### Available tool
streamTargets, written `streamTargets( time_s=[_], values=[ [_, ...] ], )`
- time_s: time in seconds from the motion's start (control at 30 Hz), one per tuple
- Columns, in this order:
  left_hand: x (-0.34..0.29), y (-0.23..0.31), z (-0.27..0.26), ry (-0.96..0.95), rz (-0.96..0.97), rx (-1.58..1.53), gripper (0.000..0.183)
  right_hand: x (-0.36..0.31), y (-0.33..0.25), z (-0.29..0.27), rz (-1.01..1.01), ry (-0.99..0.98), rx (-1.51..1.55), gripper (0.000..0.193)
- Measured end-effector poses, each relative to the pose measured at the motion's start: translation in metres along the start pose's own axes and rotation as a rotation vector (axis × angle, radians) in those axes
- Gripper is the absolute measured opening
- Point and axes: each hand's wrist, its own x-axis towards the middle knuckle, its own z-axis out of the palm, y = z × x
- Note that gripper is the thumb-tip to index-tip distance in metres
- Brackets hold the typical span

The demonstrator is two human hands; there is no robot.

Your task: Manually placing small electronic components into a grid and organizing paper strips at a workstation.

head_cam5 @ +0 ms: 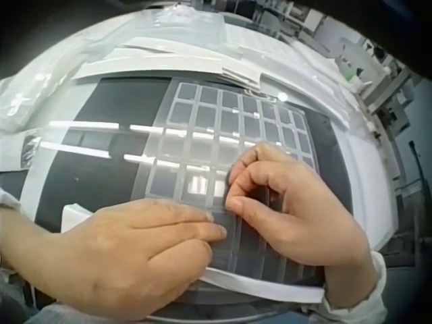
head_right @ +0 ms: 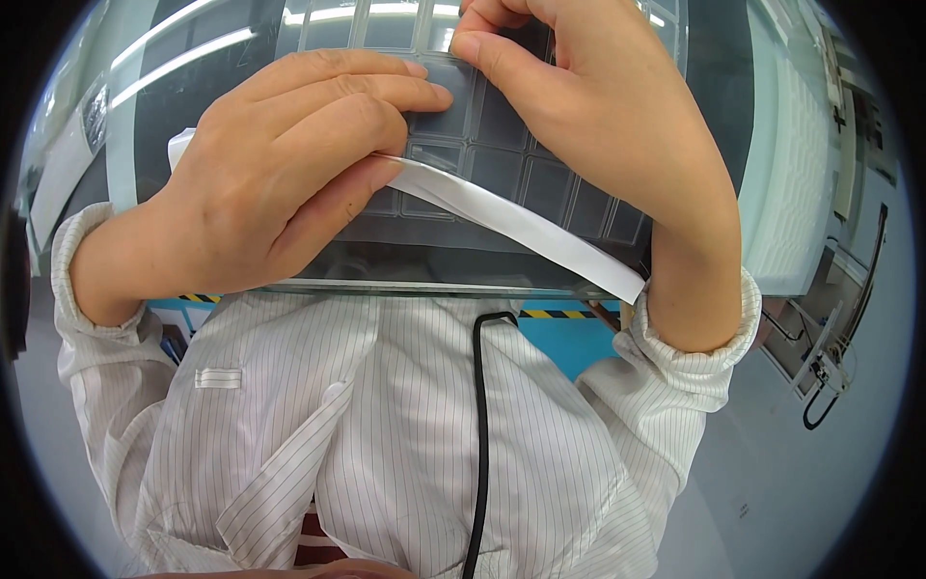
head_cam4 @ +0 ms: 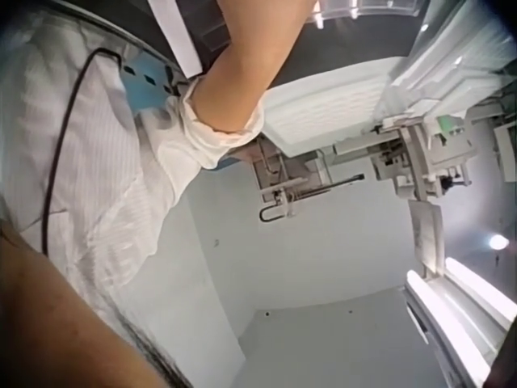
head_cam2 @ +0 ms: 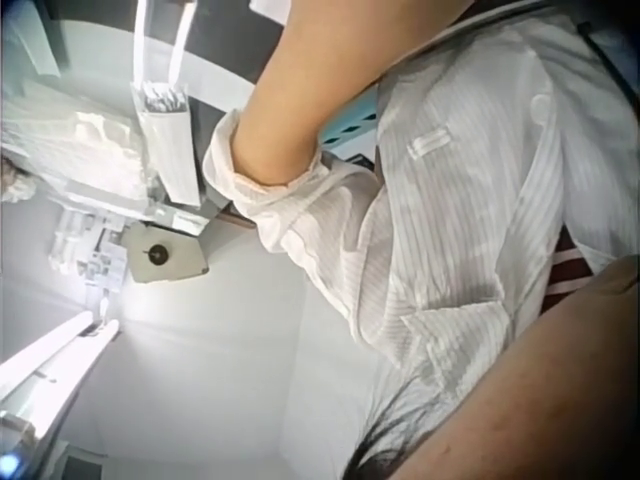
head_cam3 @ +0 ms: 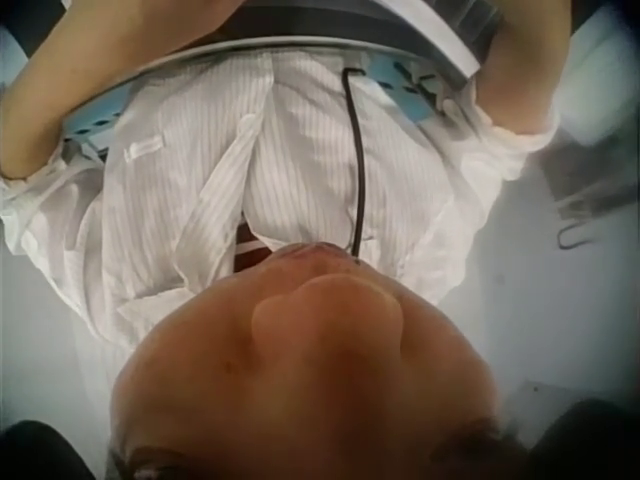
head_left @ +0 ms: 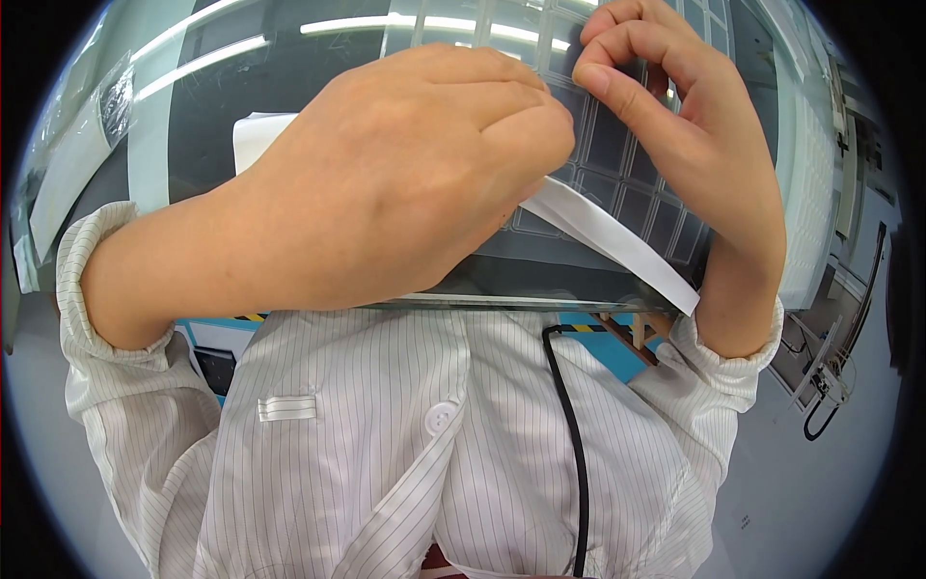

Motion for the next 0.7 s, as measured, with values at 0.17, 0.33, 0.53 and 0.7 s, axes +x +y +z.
streamTargets(
  time_s=[0.17,0.33,0.53,0.7],
  values=[
    [0.002,0.002,-0.001,-0.007,-0.016,-0.007,0.013,-0.001,-0.004,-0.005,0.048,-0.009,-0.026,0.007],
    [0.003,0.003,-0.001,-0.024,-0.029,-0.028,0.014,-0.004,0.014,0.004,-0.079,0.057,-0.116,0.007],
    [0.008,0.009,0.000,-0.048,-0.037,0.008,0.014,-0.011,0.034,0.003,-0.263,0.148,-0.248,0.009],
    [0.012,0.012,0.001,-0.057,-0.021,0.037,0.015,-0.012,0.058,-0.008,-0.417,0.065,-0.024,0.008]
  ],
)
